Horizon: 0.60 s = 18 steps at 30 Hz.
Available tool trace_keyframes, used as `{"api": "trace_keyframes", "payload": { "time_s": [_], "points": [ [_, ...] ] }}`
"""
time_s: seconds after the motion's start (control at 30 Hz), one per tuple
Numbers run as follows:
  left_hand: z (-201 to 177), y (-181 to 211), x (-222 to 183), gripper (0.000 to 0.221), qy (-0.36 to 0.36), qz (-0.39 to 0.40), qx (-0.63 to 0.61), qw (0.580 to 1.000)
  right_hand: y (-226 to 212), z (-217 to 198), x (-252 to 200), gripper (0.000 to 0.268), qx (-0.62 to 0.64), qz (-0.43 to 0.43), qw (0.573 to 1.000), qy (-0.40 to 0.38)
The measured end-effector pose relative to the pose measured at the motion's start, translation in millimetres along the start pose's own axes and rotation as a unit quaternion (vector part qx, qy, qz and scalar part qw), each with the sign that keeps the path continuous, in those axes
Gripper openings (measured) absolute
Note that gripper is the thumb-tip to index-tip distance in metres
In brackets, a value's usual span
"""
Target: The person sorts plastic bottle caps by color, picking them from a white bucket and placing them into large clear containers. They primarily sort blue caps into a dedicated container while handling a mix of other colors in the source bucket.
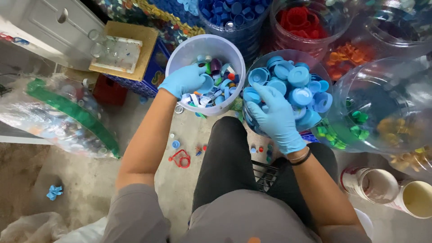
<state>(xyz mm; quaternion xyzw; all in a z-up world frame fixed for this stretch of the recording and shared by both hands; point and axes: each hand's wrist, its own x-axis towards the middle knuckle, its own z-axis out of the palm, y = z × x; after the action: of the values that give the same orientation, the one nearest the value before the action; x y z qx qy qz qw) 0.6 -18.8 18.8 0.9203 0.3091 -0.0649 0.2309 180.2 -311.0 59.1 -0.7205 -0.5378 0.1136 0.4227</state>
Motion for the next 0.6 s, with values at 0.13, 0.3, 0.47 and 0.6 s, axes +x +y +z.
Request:
{"api": "trace_keyframes", "payload": {
  "time_s": [0.13, 0.3, 0.47, 0.6],
  "points": [
    [-14, 46, -23, 0.045, -0.002, 0.021, 0.012, 1.0, -15, 19, 15, 0.051, 0.061, -0.001, 0.998, 0.003],
    [-21, 130, -59, 0.049, 0.067, 0.251, -0.175, 0.95, -11, 52, 36, 0.033, 0.403, 0.213, 0.89, -0.024],
    [-38, 110, -65, 0.074, -0.036, 0.245, -0.295, 0.923, 21, -6, 45, 0.029, 0.297, 0.167, 0.94, 0.03],
    [-18, 45, -22, 0.057, 0.117, 0.057, -0.215, 0.968, 38, -60, 41, 0.042, 0.039, 0.033, 0.988, 0.147]
  ]
}}
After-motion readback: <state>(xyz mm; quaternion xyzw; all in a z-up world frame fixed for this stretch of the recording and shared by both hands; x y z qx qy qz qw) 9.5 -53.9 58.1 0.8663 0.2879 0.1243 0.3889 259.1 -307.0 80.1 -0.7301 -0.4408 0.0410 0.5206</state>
